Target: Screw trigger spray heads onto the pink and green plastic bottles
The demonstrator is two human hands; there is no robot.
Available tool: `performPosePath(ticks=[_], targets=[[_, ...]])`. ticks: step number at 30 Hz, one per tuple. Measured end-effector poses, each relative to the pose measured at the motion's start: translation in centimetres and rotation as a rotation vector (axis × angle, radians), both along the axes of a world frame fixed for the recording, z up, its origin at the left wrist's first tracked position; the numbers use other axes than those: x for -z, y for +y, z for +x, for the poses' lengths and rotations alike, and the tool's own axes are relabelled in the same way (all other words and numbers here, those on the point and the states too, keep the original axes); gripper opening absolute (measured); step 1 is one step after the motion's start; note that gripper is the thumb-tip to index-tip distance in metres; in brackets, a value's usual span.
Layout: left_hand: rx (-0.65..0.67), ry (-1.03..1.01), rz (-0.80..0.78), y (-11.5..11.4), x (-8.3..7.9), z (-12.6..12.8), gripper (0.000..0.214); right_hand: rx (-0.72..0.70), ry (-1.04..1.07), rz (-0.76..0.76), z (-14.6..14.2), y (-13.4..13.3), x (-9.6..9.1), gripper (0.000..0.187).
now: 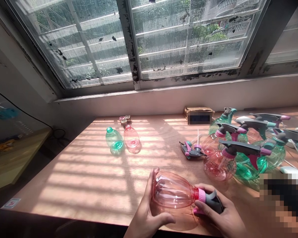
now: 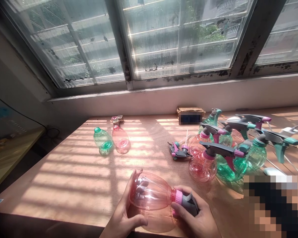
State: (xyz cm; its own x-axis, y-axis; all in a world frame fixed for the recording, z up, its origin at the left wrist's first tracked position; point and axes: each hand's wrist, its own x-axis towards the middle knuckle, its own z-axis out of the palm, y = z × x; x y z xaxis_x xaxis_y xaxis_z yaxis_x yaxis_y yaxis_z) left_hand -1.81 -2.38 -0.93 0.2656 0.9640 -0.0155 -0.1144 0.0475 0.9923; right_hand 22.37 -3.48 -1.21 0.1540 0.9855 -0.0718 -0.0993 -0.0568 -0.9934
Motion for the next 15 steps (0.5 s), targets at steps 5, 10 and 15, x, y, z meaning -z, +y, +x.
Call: performPosePath(ticks=[5, 10, 15], targets=[[-0.028, 0.022, -0.027, 0.1, 0.2, 0.0, 0.102, 0.004, -0.029, 0.023, -0.2, 0.0, 0.2, 0.034], [-0.02, 0.09, 0.026, 0.1, -0.7, 0.1, 0.104, -0.011, -0.004, 0.009, 0.2, 0.0, 0.6, 0.036], [-0.025, 0.027, -0.021, -0.1, -0.6, 0.1, 0.106, -0.044, -0.007, 0.013, 0.6, -0.2, 1.3, 0.036]])
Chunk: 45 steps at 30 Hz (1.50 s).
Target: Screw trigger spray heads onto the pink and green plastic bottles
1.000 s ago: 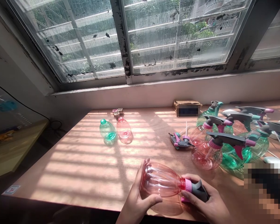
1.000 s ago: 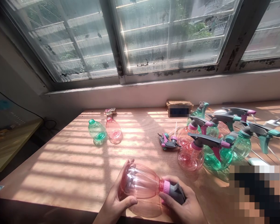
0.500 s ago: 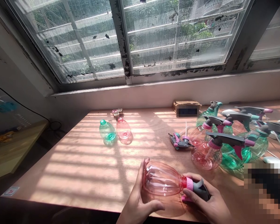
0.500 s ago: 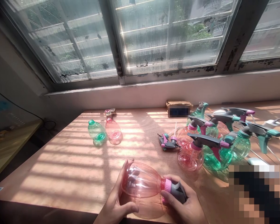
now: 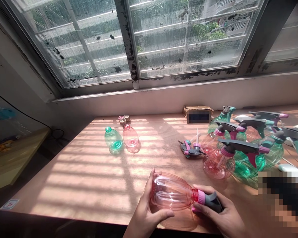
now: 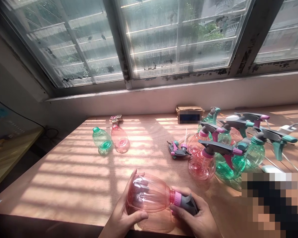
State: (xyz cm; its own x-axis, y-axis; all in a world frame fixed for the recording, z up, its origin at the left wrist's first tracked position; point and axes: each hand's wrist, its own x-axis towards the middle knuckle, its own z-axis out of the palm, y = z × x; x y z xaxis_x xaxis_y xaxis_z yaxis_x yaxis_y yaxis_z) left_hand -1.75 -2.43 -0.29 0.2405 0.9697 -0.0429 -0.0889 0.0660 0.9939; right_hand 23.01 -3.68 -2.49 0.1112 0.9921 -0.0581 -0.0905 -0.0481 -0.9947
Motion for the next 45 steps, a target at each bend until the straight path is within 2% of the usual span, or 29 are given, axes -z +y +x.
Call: performPosePath(ticks=[4, 9, 12, 16, 18, 21, 26, 30, 34, 36, 41, 45], targets=[[-0.003, -0.065, -0.035, 0.2, 0.2, -0.2, 0.101, -0.024, -0.065, -0.028, 0.1, -0.2, 0.3, 0.031], [0.011, 0.006, 0.06, 0.3, 0.2, 0.0, 0.1, -0.104, 0.0, -0.005, 0.2, -0.1, -0.4, 0.029], [0.016, 0.043, 0.062, 0.3, 0.7, 0.1, 0.1, -0.129, 0.008, 0.004, 0.3, -0.1, -0.7, 0.03], [0.003, -0.042, 0.013, 0.1, 1.1, -0.1, 0.117, -0.096, -0.063, 0.019, 0.2, 0.0, -0.5, 0.029], [-0.009, -0.063, 0.014, 0.0, 0.9, -0.3, 0.106, -0.073, -0.086, 0.01, 0.2, 0.0, -0.4, 0.031], [0.006, 0.06, 0.053, 0.0, 0.2, -0.4, 0.089, -0.072, -0.061, -0.002, 0.2, 0.0, -0.4, 0.035], [0.037, 0.067, 0.017, 0.0, 0.1, 0.0, 0.09, -0.083, 0.024, -0.032, 0.2, 0.0, -0.5, 0.037], [0.0, -0.007, 0.041, 0.1, 0.6, 0.1, 0.103, -0.1, 0.011, -0.015, 0.1, 0.0, -0.3, 0.035], [-0.027, 0.033, 0.053, 0.0, 0.3, 0.0, 0.088, -0.069, -0.108, -0.001, 0.2, 0.0, -0.4, 0.033], [-0.044, 0.086, 0.055, 0.1, 0.0, 0.2, 0.082, -0.083, -0.079, -0.01, 0.2, 0.0, -0.6, 0.031], [-0.029, 0.026, 0.053, 0.3, -0.2, 0.8, 0.081, -0.073, 0.049, -0.047, 0.0, 0.0, -1.3, 0.032], [-0.07, -0.025, 0.038, 0.3, -0.1, 0.8, 0.093, -0.078, 0.066, -0.041, -0.1, 0.1, -1.4, 0.03]])
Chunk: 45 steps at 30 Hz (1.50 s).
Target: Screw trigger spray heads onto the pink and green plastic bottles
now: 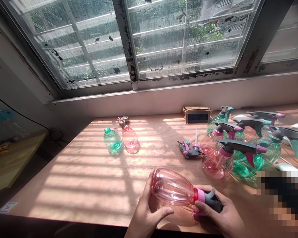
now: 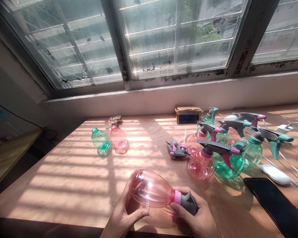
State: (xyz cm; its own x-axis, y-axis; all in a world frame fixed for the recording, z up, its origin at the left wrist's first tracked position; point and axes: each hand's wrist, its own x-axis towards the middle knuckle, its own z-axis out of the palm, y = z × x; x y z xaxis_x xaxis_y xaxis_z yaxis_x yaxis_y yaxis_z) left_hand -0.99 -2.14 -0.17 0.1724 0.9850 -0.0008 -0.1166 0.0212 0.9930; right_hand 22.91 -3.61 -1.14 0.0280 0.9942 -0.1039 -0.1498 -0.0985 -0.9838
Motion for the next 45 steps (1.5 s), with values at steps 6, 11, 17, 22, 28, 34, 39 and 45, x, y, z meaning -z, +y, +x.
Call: performPosePath(ticks=[6, 11, 17, 22, 28, 34, 39, 45], targets=[[0.042, 0.088, 0.072, 0.3, 0.5, -0.7, 0.084, -0.064, -0.043, 0.023, 0.4, -0.1, 0.3, 0.028], [0.045, 0.139, 0.108, 0.2, 1.1, -0.8, 0.087, -0.086, 0.011, -0.046, 0.2, -0.1, 0.2, 0.029], [0.064, 0.102, 0.061, -0.4, 1.0, -0.8, 0.091, -0.059, -0.083, 0.061, -0.1, 0.1, 0.3, 0.033], [-0.072, -0.07, 0.129, 0.0, 0.7, -1.0, 0.092, 0.037, -0.352, 0.126, -1.1, -0.4, -0.5, 0.03], [-0.285, -0.081, 0.121, -0.1, 0.4, 0.0, 0.057, 0.057, -0.153, 0.203, -3.1, -1.8, -1.1, 0.038], [-0.364, -0.055, 0.259, -2.5, -2.4, 1.7, 0.049, 0.033, 0.278, 0.046, -4.2, -2.6, -1.6, 0.046], [-0.431, -0.036, 0.498, -3.8, -4.5, 1.9, 0.041, -0.072, 0.343, 0.002, -4.0, -2.9, -3.5, 0.058], [-0.359, -0.314, 0.109, -1.8, -3.0, 2.6, 0.051, -0.143, 0.243, 0.257, -1.6, -3.7, -4.7, 0.088]])
